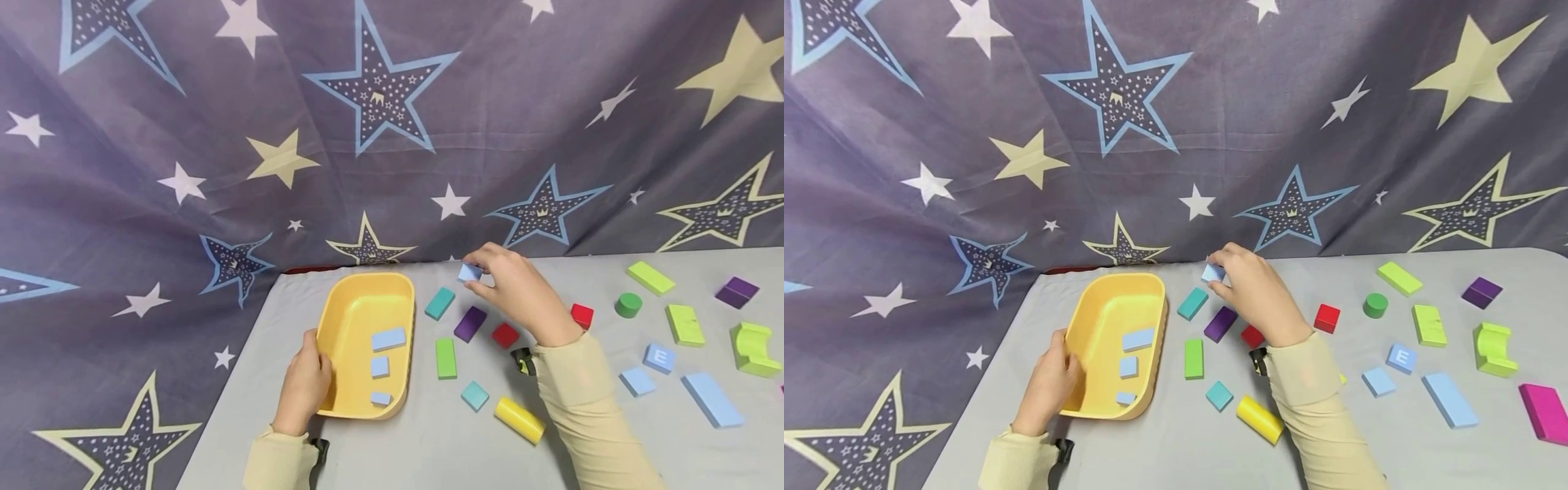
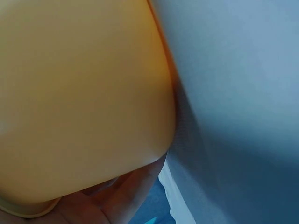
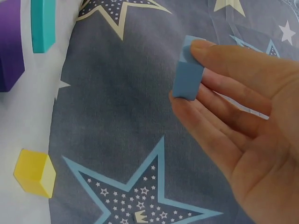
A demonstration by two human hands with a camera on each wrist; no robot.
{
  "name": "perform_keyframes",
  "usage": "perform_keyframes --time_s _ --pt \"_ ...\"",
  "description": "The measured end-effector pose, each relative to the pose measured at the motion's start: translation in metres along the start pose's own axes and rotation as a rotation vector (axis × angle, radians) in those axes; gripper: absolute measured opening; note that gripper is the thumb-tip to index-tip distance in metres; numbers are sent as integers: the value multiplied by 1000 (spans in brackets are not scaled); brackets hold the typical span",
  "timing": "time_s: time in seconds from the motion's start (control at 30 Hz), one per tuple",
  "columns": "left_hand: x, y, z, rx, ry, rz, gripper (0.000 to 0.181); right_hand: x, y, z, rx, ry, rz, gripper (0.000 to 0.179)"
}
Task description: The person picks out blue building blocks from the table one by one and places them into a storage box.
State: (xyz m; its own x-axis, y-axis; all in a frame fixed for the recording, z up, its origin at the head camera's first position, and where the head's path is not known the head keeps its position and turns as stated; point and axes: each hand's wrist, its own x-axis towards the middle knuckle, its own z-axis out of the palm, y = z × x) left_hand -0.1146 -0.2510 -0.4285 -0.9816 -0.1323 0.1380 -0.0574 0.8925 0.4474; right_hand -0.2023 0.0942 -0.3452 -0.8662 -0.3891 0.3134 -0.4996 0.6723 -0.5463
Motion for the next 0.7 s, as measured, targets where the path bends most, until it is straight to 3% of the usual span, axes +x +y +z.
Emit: perform_keyframes --time_s 0.4,0.7 --pt "1 0 0 5 -21 -24 40 1 -11 10 -50 -25 -8 41" --pt "1 1 0 8 -16 -15 40 1 -20 17 -55 -27 -58 38"
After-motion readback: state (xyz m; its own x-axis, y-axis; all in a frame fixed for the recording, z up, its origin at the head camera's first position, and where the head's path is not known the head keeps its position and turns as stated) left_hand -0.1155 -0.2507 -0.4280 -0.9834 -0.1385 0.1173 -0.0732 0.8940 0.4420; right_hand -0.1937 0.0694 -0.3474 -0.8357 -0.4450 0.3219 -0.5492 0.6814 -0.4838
